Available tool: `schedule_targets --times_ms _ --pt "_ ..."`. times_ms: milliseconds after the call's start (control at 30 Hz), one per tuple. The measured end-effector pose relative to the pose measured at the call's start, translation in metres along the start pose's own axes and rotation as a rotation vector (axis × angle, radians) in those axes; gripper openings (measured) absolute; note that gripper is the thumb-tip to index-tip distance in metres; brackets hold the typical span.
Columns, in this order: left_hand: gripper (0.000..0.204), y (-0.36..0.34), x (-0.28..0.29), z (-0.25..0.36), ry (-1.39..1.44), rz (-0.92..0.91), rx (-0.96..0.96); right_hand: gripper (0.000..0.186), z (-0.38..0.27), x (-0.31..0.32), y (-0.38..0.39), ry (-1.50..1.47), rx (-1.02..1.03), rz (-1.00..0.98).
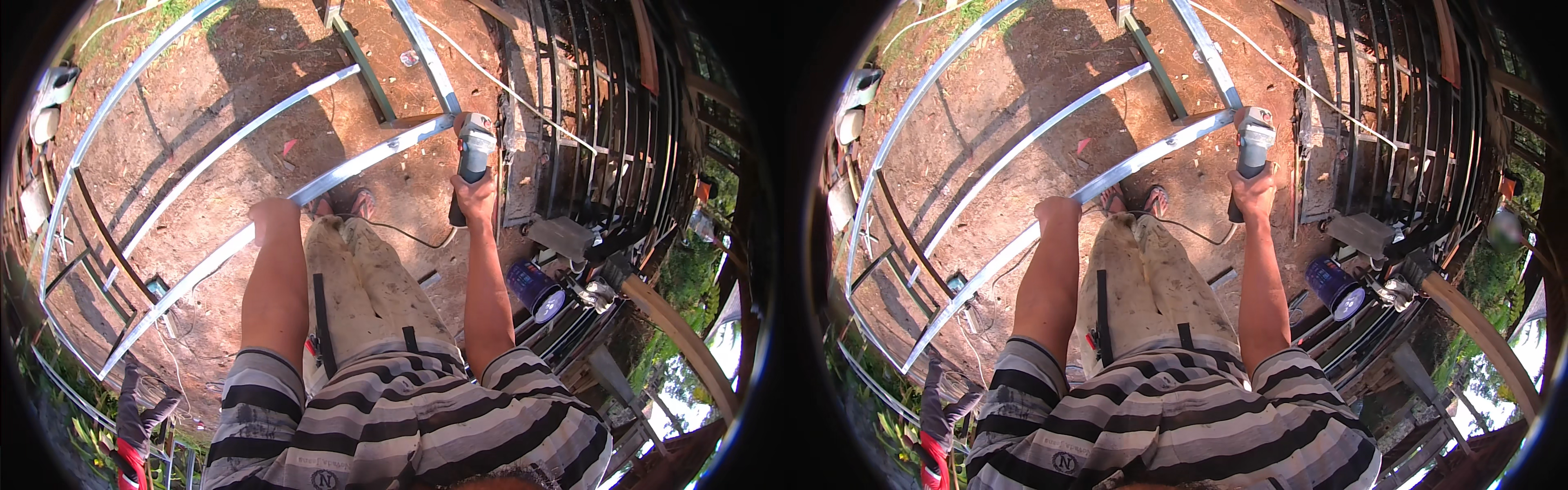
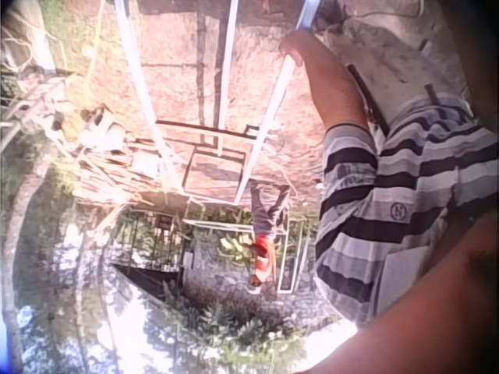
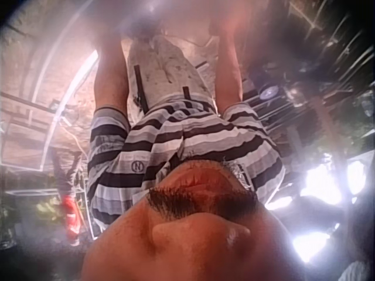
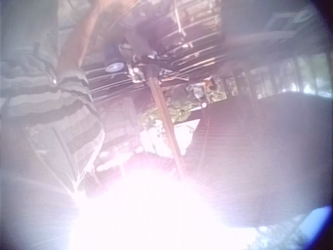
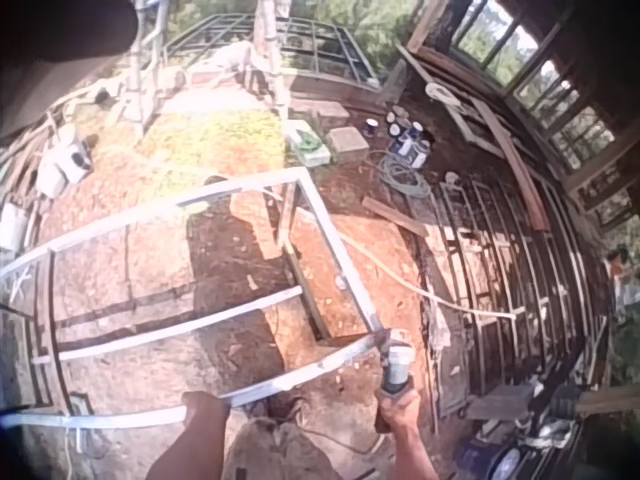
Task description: The person uses an angle grinder to smooth the edges of a metal frame structure. They move around the frame, grinding different sections while holding the tool with both hands.
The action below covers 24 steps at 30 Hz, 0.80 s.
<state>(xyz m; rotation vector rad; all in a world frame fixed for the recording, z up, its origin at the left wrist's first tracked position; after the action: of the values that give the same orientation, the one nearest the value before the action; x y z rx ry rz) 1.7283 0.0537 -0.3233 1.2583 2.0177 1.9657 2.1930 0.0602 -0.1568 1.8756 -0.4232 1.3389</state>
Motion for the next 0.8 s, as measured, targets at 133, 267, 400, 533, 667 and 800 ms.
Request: schedule_targets --times_ms 133,267,400,533,667,800 --pt "0.065 -0.002 -0.001 -0.002 0.003 -0.013 0.051 0.058 -0.017 0.012 0.004 0.068 0.062 0.005" --pt "0.068 0.035 0.015 0.005 0.124 -0.002 0.139 0.058 -0.023 0.013 0.001 0.046 0.057 -0.009" --pt "0.069 0.014 0.008 0.000 0.030 0.004 0.019 0.059 -0.008 0.014 -0.002 0.049 0.029 0.019" --pt "0.071 0.038 0.019 0.010 0.039 -0.052 0.065 0.079 -0.007 0.029 0.003 0.068 -0.003 -0.034" --pt "0.067 0.000 -0.001 0.003 -0.088 -0.036 -0.069 0.065 -0.013 0.025 -0.004 0.085 0.066 -0.033" --pt "0.052 -0.014 -0.007 0.000 -0.184 -0.003 -0.069 0.059 -0.014 0.018 -0.005 0.082 0.062 -0.035"
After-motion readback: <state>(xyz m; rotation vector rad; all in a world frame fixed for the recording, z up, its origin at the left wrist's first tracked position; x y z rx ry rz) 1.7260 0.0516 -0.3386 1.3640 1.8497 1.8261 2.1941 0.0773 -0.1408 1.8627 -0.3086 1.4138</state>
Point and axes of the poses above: each hand's wrist, its own y-axis away from the middle knuckle, its own x-axis out of the back of the hand, z = x × y, the point moved 6 cm from there along -y, towards the middle knuckle, and after that the axes turned 13 degrees about y, right-handed, at the moved point
